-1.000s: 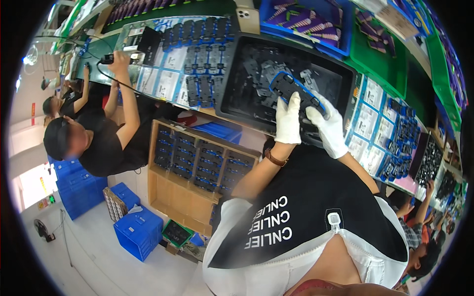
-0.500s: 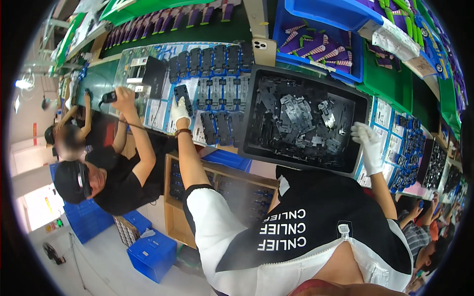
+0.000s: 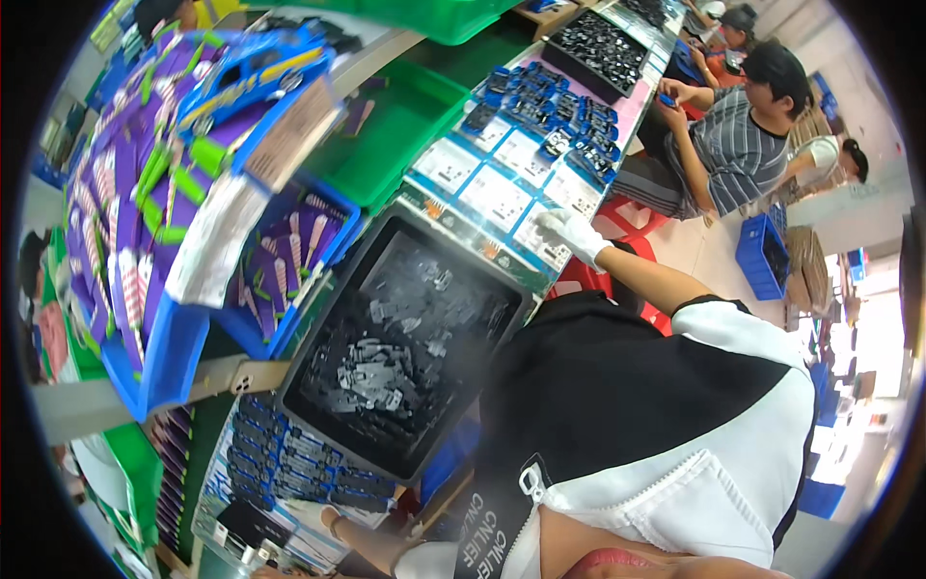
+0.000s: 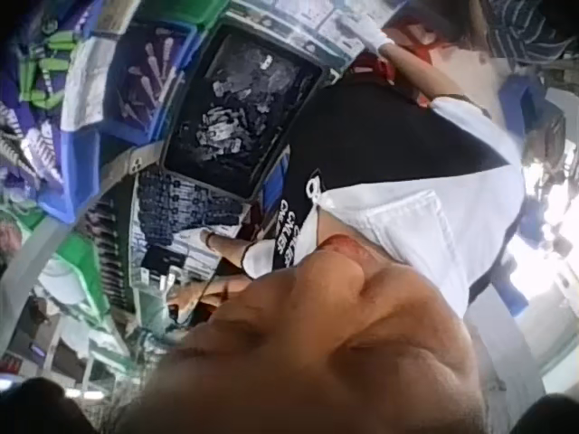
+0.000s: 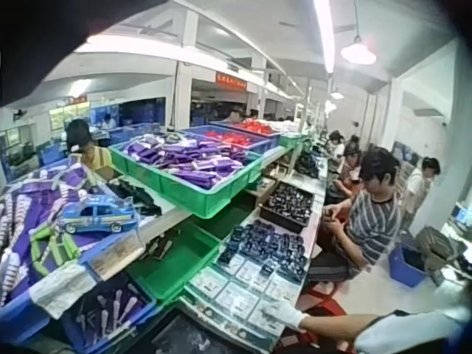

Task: The person assembles toy car chassis by picking up plastic car bases from a box, taking internal components from a tray, fitting the components into each chassis by hand, and returning the assembled pieces to the box.

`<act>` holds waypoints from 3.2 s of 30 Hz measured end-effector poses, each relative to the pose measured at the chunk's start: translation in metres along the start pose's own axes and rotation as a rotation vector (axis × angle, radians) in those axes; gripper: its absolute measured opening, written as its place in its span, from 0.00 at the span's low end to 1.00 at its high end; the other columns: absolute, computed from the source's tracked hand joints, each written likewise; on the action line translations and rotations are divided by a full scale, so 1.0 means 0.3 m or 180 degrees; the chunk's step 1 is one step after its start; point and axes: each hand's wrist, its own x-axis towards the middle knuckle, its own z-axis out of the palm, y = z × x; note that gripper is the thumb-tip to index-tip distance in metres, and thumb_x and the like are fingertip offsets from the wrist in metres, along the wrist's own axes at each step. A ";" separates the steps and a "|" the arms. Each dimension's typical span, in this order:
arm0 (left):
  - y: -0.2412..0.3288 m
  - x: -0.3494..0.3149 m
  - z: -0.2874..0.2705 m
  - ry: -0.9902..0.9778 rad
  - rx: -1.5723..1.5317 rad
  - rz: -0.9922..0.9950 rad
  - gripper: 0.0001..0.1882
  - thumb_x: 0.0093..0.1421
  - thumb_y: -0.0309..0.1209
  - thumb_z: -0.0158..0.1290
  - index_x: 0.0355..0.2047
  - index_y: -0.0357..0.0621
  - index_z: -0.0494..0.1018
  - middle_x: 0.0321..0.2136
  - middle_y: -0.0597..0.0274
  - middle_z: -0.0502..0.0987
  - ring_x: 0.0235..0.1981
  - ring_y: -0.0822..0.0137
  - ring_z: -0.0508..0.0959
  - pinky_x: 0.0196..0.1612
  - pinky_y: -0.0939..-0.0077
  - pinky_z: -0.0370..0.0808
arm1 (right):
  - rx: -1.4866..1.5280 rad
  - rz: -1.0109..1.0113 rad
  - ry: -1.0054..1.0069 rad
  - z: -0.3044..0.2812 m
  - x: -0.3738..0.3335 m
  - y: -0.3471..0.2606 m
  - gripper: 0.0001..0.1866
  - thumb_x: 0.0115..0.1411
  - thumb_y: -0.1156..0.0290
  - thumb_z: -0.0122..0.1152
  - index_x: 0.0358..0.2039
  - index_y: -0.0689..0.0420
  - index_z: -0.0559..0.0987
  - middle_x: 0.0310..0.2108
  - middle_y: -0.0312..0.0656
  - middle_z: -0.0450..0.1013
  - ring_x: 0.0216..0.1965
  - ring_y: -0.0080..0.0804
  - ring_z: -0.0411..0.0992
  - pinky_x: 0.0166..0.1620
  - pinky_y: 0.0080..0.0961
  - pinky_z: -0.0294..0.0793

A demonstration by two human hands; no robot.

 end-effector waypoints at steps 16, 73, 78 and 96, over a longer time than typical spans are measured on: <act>1.073 -0.917 -0.204 -0.0709 -0.2759 0.0477 0.16 0.59 0.37 0.50 0.42 0.40 0.75 0.40 0.48 0.77 0.40 0.55 0.78 0.43 0.61 0.77 | -0.0762 0.0280 0.2133 -0.605 0.571 0.599 0.15 0.52 0.69 0.50 0.37 0.61 0.81 0.33 0.58 0.76 0.39 0.53 0.75 0.43 0.42 0.74; 0.750 -1.395 -0.104 -0.1826 -0.6726 -0.2056 0.41 0.55 0.70 0.39 0.52 0.50 0.67 0.49 0.56 0.70 0.52 0.51 0.69 0.56 0.45 0.64 | -0.2942 -0.6686 -0.2321 0.793 0.122 -0.285 0.13 0.53 0.69 0.51 0.40 0.46 0.72 0.43 0.34 0.69 0.48 0.33 0.69 0.50 0.33 0.69; 0.764 -1.402 -0.154 -0.1910 -0.6791 -0.2061 0.40 0.55 0.71 0.39 0.51 0.51 0.68 0.47 0.58 0.72 0.50 0.53 0.71 0.55 0.46 0.66 | -0.3234 -0.7900 -0.3759 0.861 0.276 -0.214 0.12 0.52 0.66 0.49 0.38 0.46 0.73 0.47 0.36 0.68 0.57 0.33 0.63 0.62 0.34 0.57; 0.840 -1.393 -0.182 -0.1791 -0.7034 -0.1851 0.46 0.52 0.75 0.34 0.54 0.50 0.65 0.48 0.57 0.71 0.51 0.53 0.70 0.53 0.44 0.66 | -0.2281 -0.2666 -0.3690 0.463 -0.213 -0.418 0.30 0.63 0.53 0.48 0.58 0.61 0.64 0.49 0.59 0.68 0.49 0.51 0.68 0.54 0.36 0.66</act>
